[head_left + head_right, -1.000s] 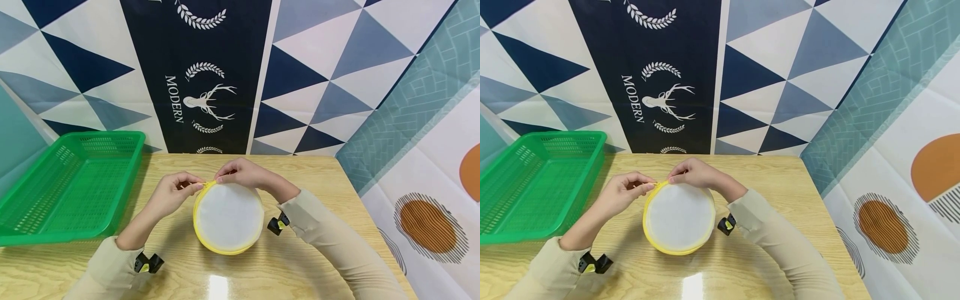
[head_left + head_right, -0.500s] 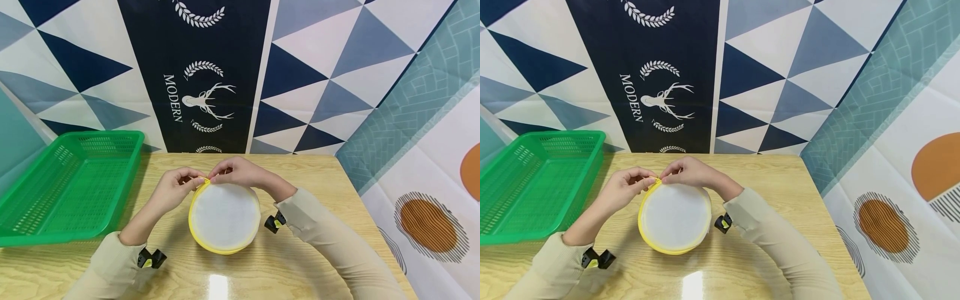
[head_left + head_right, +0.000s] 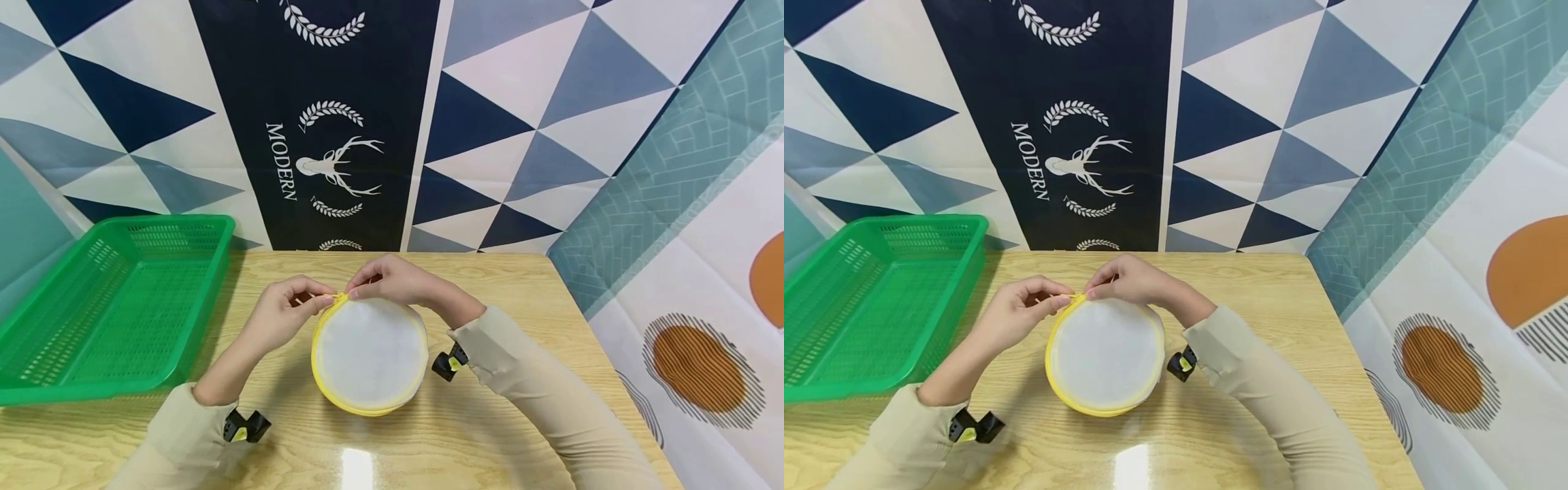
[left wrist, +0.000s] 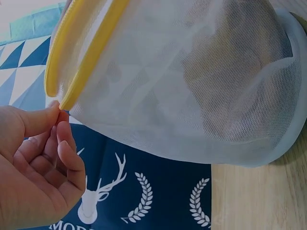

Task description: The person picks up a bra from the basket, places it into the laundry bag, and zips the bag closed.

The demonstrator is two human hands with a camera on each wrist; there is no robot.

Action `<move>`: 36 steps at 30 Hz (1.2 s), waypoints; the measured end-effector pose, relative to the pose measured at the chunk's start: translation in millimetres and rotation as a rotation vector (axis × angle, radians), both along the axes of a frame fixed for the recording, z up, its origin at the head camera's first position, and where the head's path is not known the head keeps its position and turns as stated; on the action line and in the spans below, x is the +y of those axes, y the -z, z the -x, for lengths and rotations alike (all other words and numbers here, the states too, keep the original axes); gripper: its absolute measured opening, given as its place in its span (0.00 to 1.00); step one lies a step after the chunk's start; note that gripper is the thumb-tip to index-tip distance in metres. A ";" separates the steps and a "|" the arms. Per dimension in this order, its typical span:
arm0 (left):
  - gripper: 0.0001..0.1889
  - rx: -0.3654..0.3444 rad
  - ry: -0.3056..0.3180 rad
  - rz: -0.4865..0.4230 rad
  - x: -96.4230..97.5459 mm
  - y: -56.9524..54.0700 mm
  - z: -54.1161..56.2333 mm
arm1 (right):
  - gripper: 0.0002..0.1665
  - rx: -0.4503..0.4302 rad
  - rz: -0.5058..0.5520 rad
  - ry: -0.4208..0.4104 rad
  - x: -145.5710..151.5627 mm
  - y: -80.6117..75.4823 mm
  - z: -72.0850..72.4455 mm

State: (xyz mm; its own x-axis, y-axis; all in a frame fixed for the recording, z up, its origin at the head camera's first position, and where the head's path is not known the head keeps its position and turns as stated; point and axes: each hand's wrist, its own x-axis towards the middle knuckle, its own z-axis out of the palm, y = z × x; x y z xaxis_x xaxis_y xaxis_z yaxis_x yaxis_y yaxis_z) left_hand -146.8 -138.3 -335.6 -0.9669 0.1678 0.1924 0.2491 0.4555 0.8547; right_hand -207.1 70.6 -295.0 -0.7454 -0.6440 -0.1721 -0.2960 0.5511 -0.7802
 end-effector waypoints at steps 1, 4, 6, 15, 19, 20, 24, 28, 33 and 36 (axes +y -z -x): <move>0.07 0.004 0.002 -0.002 -0.5 0.4 -0.3 | 0.10 -0.004 0.003 -0.002 0.1 0.1 0.1; 0.07 0.010 -0.004 -0.003 -2.8 1.0 -2.0 | 0.11 -0.010 0.014 0.001 0.8 0.9 0.6; 0.07 0.006 -0.012 0.001 -4.4 1.5 -3.2 | 0.11 -0.022 0.024 0.014 1.7 1.5 0.6; 0.08 -0.014 -0.030 0.013 -4.8 3.5 -3.8 | 0.11 -0.043 0.046 0.029 4.3 5.4 -0.4; 0.08 -0.029 -0.043 0.007 -3.2 3.6 -2.6 | 0.12 -0.053 0.042 0.025 4.2 5.2 -0.4; 0.08 -0.034 -0.046 0.003 -2.8 3.5 -2.3 | 0.12 -0.049 0.042 0.019 3.9 5.1 -0.4; 0.09 -0.036 -0.040 -0.008 -1.0 1.5 -0.9 | 0.11 0.001 0.034 -0.004 2.2 3.2 -0.7; 0.09 -0.029 -0.029 -0.008 1.4 -2.2 0.3 | 0.11 0.063 0.017 -0.042 0.9 -1.3 -1.1; 0.08 -0.031 -0.022 0.001 3.8 -5.6 1.1 | 0.10 0.113 -0.016 -0.075 0.6 -7.1 -0.4; 0.08 -0.034 -0.017 -0.001 4.8 -6.8 1.0 | 0.09 0.119 -0.039 -0.077 0.2 -9.3 -0.6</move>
State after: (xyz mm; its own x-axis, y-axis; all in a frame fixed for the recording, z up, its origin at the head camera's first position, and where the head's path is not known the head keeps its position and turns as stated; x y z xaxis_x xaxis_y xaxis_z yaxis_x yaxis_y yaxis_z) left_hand -147.8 -133.5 -328.9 -0.9755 0.1514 0.1598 0.2125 0.4582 0.8631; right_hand -206.5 70.7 -285.7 -0.7107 -0.6945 -0.1120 -0.4273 0.5527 -0.7155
